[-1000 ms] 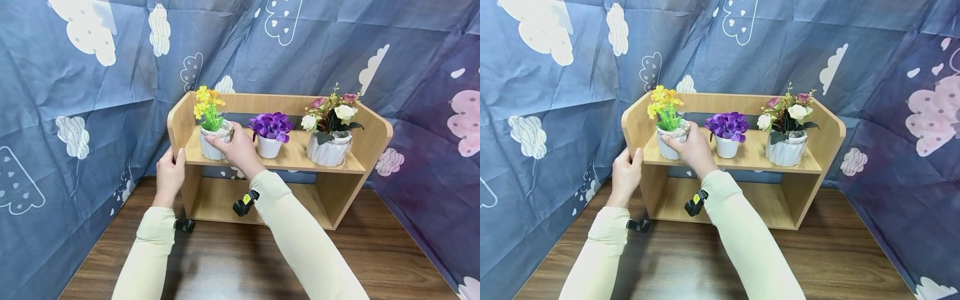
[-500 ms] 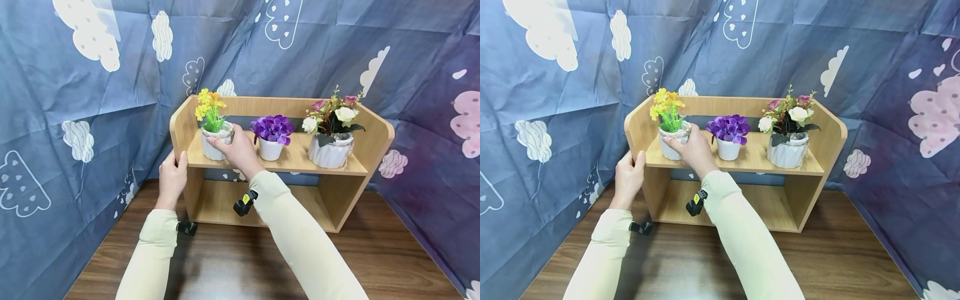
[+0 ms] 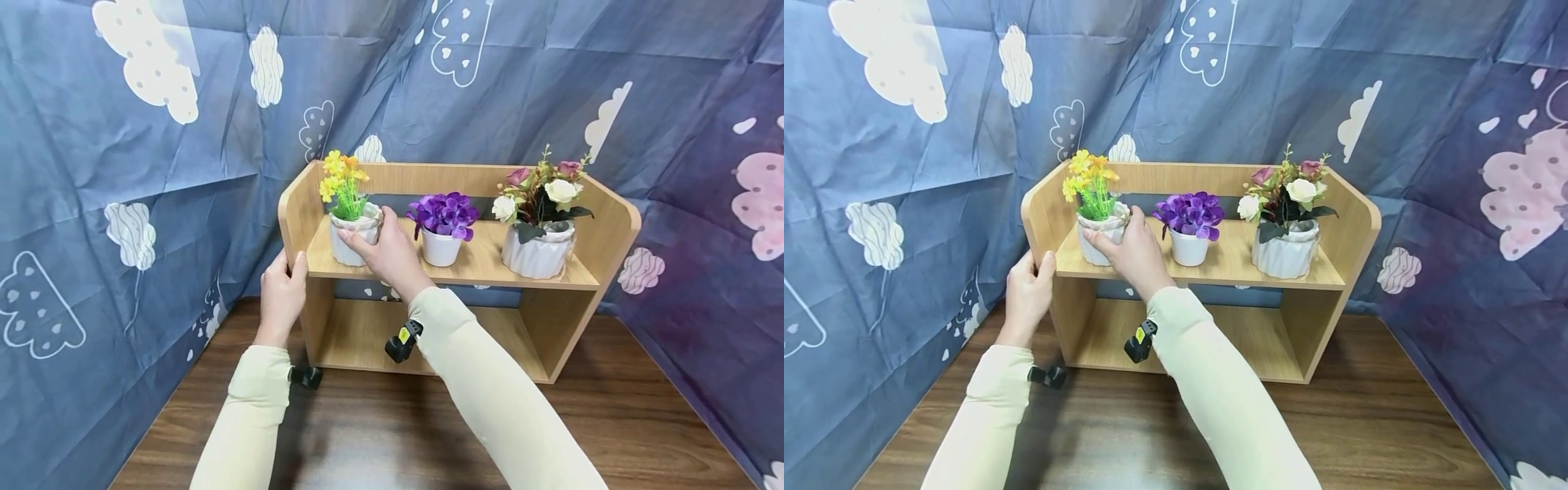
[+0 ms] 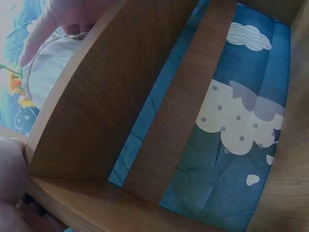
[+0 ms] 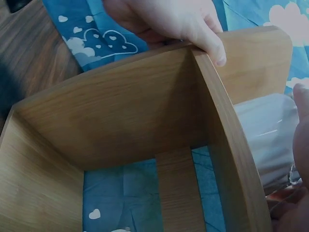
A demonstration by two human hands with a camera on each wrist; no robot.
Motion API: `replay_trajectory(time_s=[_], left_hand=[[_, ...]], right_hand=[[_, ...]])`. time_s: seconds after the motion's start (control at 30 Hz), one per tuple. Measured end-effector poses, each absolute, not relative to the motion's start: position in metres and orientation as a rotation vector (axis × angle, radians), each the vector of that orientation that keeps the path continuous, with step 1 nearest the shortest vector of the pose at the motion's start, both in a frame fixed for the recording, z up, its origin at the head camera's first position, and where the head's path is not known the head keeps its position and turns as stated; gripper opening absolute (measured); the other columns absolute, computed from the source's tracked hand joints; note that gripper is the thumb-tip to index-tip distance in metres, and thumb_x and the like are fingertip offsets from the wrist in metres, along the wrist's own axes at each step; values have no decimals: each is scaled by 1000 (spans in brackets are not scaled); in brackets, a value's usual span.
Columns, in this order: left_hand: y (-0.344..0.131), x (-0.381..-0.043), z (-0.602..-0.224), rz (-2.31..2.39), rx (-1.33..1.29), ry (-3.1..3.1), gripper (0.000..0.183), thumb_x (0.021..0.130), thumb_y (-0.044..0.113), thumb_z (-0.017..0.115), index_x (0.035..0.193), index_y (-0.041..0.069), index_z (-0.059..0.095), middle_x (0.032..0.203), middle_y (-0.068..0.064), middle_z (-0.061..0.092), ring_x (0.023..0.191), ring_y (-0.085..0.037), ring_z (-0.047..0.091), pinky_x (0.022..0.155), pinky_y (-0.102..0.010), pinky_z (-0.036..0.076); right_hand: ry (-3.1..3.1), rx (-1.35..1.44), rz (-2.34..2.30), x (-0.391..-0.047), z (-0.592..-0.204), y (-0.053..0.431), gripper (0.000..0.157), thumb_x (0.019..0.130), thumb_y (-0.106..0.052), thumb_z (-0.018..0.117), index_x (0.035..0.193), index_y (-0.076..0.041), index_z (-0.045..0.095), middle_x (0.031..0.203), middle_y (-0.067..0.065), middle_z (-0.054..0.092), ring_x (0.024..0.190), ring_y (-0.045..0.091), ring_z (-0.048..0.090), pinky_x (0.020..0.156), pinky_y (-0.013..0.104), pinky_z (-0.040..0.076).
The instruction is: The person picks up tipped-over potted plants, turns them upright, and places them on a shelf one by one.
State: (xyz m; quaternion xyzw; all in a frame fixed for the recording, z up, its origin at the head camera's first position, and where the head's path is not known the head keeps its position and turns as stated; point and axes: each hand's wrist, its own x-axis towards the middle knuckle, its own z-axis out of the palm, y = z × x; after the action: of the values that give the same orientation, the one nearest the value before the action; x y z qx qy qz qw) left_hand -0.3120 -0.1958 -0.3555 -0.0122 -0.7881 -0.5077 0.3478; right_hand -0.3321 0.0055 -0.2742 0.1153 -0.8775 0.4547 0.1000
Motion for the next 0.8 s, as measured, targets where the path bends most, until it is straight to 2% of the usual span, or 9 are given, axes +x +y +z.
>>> replay_trajectory(time_s=[0.17,0.3,0.37,0.47,0.53,0.6,0.7,0.73,0.8], left_hand=[[-195,-315,-351,-1315,-53,-2066,35,109,29,57,131,5,71,127,-23,75,108,-38,69,98,-55,54],[-201,-314,-344,-1280,-95,-2168,37,110,33,56,133,7,69,127,-23,74,110,-39,68,98,-55,53],[-205,-310,-339,-1213,-95,-2264,40,111,38,54,134,9,68,127,-22,75,111,-40,68,97,-57,53],[-208,-294,-333,-993,-29,-2419,47,111,47,48,131,10,70,122,-21,77,108,-46,71,87,-61,54],[-209,-277,-329,-783,29,-2440,49,111,49,48,126,10,73,114,-21,79,98,-49,73,75,-61,53],[-207,-258,-326,-621,44,-2352,46,110,44,51,119,8,77,104,-18,81,85,-49,74,63,-60,50],[-200,-235,-321,-480,-112,-2116,35,106,32,58,111,4,79,96,-16,82,74,-44,74,54,-57,51],[-195,-230,-319,-454,-203,-2050,33,105,30,60,110,3,79,96,-16,82,76,-42,75,56,-56,54],[-183,-220,-316,-400,-415,-1989,37,106,32,60,116,2,77,110,-17,81,93,-40,78,72,-56,62]], right_hand=[[-2607,337,1081,-313,-273,19,105,99,-67,65,170,-2,22,174,21,35,159,39,39,129,55,34],[-2555,486,832,-281,-271,42,88,103,-60,62,163,-1,37,160,23,53,146,39,55,120,56,46],[-2495,615,739,-262,-272,58,75,105,-54,63,157,-3,47,149,20,63,134,36,65,112,55,52],[-2378,818,599,-235,-276,87,58,106,-45,66,147,-4,59,139,15,71,125,33,70,108,53,55],[-2280,933,504,-222,-280,107,51,105,-41,67,140,-4,64,136,14,73,124,33,70,109,53,53],[-2184,1002,414,-212,-283,125,51,106,-43,64,137,-2,66,136,15,72,129,35,67,113,54,49],[-2094,1019,320,-202,-288,148,61,110,-51,55,139,1,65,143,18,68,138,39,61,118,57,43],[-2082,1006,293,-199,-290,154,65,110,-54,51,141,1,64,147,19,65,141,40,58,120,57,41],[-2080,974,241,-195,-295,164,73,111,-60,44,146,2,60,155,22,59,149,44,51,125,57,35]])
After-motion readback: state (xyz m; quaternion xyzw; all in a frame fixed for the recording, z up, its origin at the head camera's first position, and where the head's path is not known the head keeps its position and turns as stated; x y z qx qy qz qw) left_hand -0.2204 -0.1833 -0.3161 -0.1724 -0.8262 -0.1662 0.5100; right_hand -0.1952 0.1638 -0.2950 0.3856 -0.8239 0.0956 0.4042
